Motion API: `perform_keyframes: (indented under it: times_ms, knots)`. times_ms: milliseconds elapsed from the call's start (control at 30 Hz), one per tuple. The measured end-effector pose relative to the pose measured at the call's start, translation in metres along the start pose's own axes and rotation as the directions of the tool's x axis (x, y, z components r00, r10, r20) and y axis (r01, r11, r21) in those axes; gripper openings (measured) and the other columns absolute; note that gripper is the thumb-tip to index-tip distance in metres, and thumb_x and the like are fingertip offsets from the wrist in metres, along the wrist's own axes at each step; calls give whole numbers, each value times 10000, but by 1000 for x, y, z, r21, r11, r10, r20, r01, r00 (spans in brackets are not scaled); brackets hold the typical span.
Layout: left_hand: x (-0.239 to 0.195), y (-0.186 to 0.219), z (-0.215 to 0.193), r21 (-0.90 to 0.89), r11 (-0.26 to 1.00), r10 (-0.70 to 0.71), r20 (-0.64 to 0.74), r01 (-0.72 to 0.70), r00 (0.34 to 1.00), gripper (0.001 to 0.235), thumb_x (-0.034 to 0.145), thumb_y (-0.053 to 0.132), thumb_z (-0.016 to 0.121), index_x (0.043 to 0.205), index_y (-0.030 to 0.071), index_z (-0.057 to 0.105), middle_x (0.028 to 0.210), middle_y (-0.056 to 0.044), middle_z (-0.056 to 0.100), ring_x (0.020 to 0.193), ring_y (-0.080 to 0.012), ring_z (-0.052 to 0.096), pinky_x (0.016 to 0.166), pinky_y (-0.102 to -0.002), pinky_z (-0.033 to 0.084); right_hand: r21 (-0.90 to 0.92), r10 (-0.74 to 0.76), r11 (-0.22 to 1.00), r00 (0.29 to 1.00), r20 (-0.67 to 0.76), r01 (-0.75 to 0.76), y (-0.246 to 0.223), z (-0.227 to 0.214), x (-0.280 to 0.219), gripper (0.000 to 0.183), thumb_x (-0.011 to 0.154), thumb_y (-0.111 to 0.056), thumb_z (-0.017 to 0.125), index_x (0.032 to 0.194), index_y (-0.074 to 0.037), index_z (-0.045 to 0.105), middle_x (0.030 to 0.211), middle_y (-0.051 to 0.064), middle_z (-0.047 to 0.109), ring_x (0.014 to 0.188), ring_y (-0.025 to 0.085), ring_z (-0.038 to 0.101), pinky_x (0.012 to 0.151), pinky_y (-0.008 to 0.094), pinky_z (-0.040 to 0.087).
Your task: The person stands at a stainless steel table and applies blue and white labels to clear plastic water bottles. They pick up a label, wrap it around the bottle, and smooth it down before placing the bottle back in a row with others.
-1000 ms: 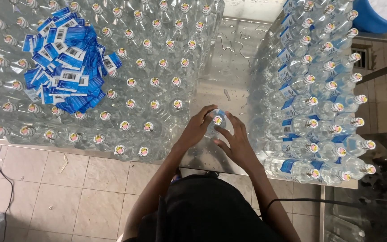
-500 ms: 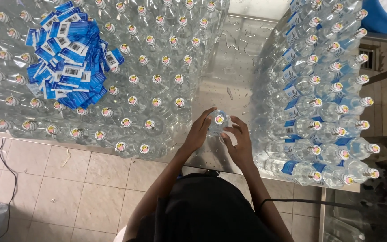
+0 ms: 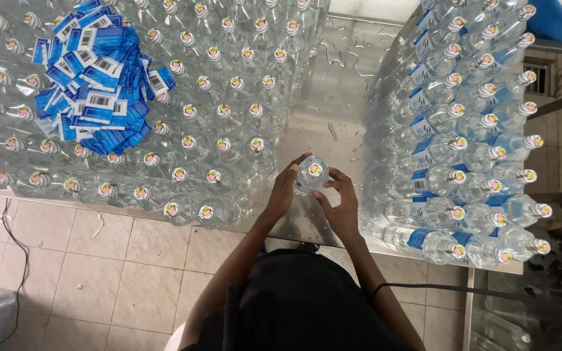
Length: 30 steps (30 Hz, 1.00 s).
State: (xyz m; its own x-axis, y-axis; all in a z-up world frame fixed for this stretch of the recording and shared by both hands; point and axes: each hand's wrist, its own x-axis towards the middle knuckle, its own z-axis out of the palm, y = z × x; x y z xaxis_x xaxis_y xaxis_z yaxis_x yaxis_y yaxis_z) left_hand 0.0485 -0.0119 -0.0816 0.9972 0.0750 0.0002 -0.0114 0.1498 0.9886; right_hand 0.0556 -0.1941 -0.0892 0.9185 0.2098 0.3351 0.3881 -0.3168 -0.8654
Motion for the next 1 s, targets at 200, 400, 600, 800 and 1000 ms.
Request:
perform_keyframes:
  times_ms: [200, 400, 600, 800, 1000]
  knots:
    - [-1, -9, -1, -38, 999, 31, 3, -31, 1000, 578, 1233, 373, 280, 1628, 31, 527, 1645, -251, 529, 1581, -428, 410, 1337, -577, 248, 20, 48, 999, 999, 5, -48, 7, 6, -5, 298, 990, -137, 843, 1142, -22, 614, 1446, 233, 585, 1364, 483, 627, 1084, 551, 598]
    - [0, -23, -4, -35, 999, 34, -3, -34, 999, 570, 1232, 372, 298, 1624, 33, 536, 1642, -225, 543, 1584, -401, 412, 1345, -553, 245, 20, 90, 996, 996, 20, -90, 13, 9, -7, 380, 995, -180, 844, 1176, -20, 551, 1461, 242, 574, 1386, 472, 608, 1106, 545, 588]
    - [1, -24, -4, -15, 1000, 24, -1, -24, 1000, 589, 1232, 398, 295, 1623, 27, 535, 1644, -231, 540, 1585, -411, 408, 1344, -557, 249, 35, 90, 995, 996, -7, -90, 18, 14, -11, 401, 990, -151, 846, 1207, -28, 532, 1452, 245, 572, 1371, 467, 614, 1094, 548, 597]
    - [1, -25, -5, -10, 1000, 20, -10, -20, 1000, 573, 1231, 387, 314, 1613, 34, 555, 1636, -216, 554, 1578, -388, 424, 1344, -536, 270, 26, 104, 994, 994, -27, -104, 22, 18, -14, 402, 999, -151, 840, 1214, -13, 530, 1447, 264, 574, 1361, 473, 615, 1093, 558, 592]
    - [1, -31, -8, -2, 1000, 23, -3, -23, 1000, 561, 1237, 380, 304, 1626, 57, 547, 1643, -192, 554, 1577, -367, 434, 1341, -522, 282, 30, 108, 994, 994, -25, -107, 13, 17, -13, 410, 999, -150, 834, 1234, -4, 530, 1434, 264, 575, 1337, 468, 626, 1096, 556, 592]
